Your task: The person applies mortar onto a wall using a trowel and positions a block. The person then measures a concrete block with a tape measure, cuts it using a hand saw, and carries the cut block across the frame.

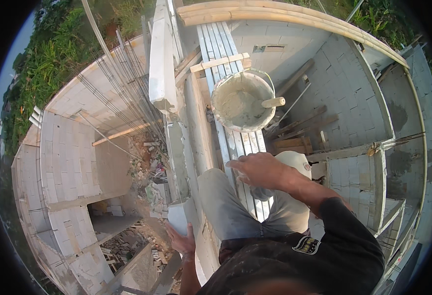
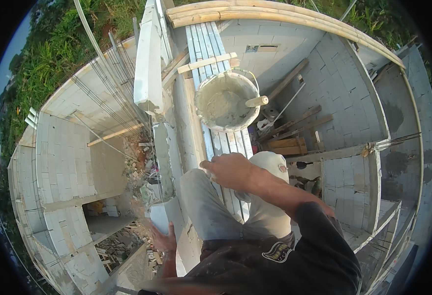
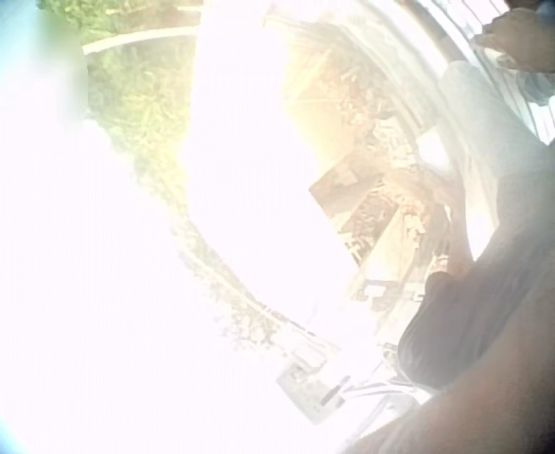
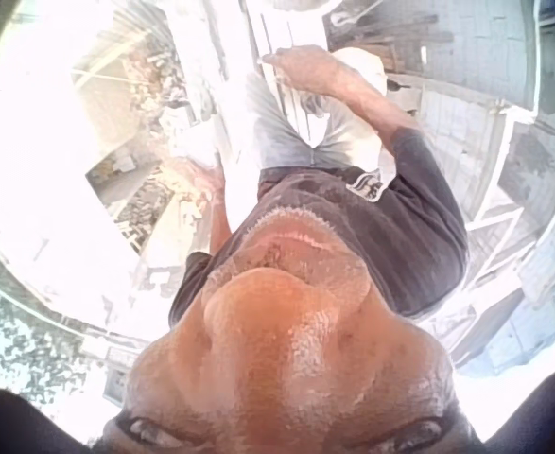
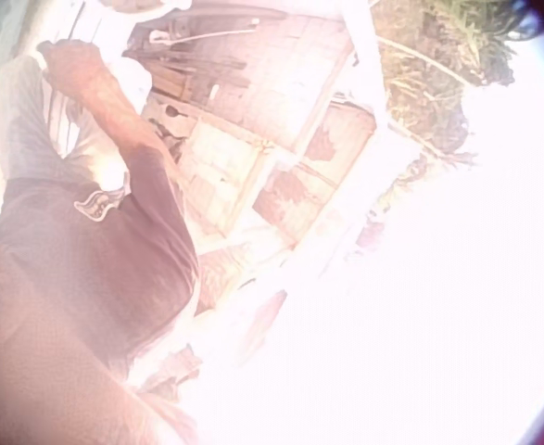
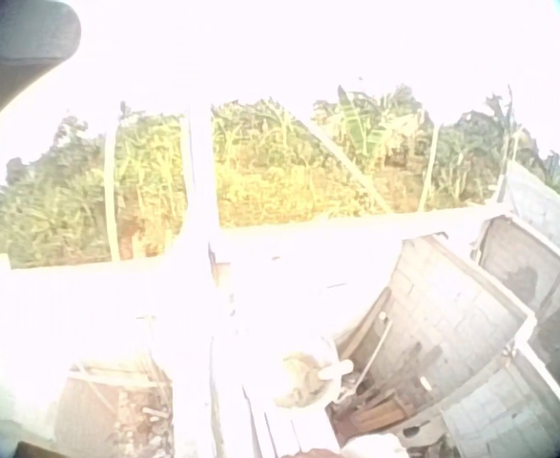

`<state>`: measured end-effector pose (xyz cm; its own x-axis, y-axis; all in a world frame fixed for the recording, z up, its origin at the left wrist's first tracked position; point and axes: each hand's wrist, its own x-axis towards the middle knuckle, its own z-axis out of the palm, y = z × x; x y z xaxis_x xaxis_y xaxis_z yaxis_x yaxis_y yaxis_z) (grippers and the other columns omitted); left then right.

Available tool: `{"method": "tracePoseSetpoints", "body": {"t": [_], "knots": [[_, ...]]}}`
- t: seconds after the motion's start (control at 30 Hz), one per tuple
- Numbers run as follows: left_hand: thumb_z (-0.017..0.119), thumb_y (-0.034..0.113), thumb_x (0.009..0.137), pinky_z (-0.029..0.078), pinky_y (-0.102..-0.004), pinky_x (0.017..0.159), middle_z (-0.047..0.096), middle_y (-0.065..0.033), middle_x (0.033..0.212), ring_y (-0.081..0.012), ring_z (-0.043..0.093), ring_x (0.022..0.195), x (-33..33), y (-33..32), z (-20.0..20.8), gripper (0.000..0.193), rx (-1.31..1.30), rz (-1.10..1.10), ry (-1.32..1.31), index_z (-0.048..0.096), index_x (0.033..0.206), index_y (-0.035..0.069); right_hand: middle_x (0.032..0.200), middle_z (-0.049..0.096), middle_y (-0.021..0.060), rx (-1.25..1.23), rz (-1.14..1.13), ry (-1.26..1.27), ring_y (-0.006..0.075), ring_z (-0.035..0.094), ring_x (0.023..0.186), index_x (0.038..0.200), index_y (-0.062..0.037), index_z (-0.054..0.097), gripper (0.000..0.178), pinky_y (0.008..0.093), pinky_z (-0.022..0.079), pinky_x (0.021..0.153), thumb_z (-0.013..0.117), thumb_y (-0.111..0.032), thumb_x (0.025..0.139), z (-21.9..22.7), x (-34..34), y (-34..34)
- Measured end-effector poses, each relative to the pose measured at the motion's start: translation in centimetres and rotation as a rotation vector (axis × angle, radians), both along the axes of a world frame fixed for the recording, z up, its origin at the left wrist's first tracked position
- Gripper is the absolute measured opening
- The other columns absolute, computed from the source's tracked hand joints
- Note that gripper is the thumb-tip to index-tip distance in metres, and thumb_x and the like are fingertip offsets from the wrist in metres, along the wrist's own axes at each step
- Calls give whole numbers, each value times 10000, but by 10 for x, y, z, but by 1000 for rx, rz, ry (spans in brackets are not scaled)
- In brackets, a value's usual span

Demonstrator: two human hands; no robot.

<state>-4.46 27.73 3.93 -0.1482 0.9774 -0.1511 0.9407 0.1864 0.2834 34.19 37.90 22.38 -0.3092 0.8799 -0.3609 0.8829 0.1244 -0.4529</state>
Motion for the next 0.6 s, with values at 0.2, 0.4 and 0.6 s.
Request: {"method": "tracePoseSetpoints", "body": {"t": [0.2,0.4,0.6], "knots": [[739,504,761,407,-527,1041,385,-242,1478,-451,412,1322,4,5,13,1019,-7,-1,-13,235,1510,31,930,673,150,106,115,55,345,681,879,1211,-47,568,408,455,545,727,661,-222,854,-22,-6,1],[747,460,735,435,-537,985,469,-240,1373,-456,470,1238,11,8,6,988,25,36,-18,274,1488,28,973,675,143,-69,243,-16,342,675,915,1139,-62,582,311,460,541,763,617,-237,884,-42,-30,32],[709,518,739,408,-532,999,469,-250,1330,-455,467,1185,13,8,6,1001,-38,12,45,271,1481,8,951,660,128,-183,322,55,325,689,856,1240,-92,562,363,456,551,683,564,-142,881,-73,-69,51]]}}
